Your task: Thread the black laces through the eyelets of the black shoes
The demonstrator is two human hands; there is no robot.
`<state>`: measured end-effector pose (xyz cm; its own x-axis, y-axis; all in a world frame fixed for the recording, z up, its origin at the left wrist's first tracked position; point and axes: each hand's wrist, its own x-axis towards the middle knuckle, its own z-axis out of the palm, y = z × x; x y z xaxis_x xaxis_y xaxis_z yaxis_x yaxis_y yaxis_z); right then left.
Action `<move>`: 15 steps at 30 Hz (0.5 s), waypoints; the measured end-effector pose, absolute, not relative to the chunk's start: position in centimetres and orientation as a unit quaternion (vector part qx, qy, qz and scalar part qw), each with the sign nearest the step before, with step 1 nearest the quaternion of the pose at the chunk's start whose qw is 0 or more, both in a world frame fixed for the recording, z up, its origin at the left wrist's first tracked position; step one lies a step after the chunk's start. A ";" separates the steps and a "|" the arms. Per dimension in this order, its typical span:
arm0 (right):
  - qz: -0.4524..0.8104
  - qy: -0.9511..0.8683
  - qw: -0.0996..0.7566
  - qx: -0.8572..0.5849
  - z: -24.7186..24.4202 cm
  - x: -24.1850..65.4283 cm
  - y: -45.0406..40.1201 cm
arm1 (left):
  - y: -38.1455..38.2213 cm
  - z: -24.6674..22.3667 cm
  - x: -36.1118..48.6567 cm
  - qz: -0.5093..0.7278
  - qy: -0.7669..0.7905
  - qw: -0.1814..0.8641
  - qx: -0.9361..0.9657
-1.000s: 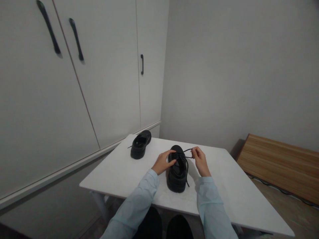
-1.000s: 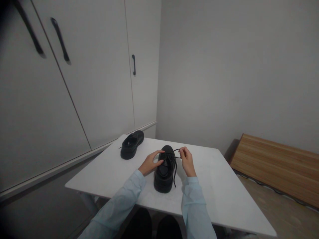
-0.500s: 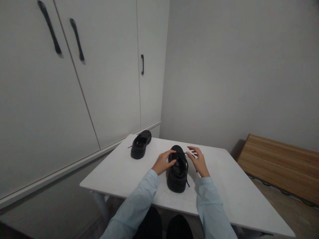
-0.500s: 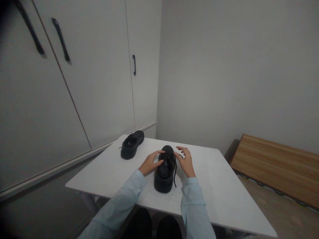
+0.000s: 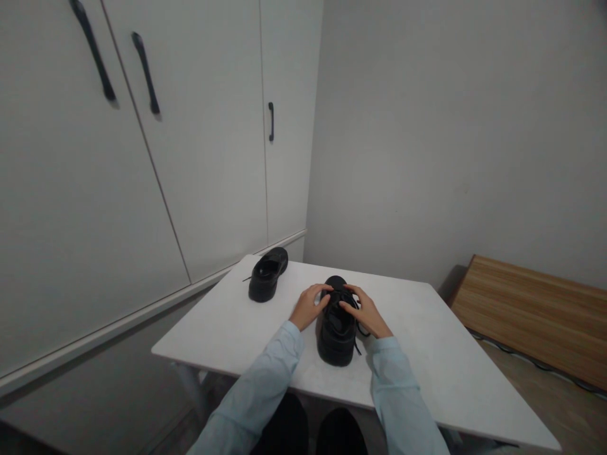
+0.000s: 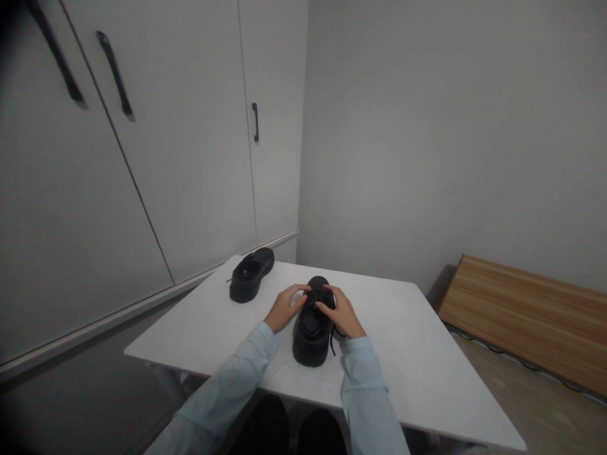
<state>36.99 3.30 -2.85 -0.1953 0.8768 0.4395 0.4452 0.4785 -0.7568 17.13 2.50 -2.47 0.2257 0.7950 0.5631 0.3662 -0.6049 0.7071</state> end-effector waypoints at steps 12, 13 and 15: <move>0.203 -0.752 0.440 -0.448 -3.4 36.8 3.7 | 3.4 -3.2 17.3 0.492 0.423 0.184 0.738; 0.201 -0.752 0.443 -0.446 -3.4 36.8 3.7 | 3.4 -3.3 17.3 0.492 0.424 0.187 0.737; 0.197 -0.751 0.448 -0.444 -3.5 36.8 3.8 | 3.5 -3.3 17.3 0.495 0.422 0.192 0.734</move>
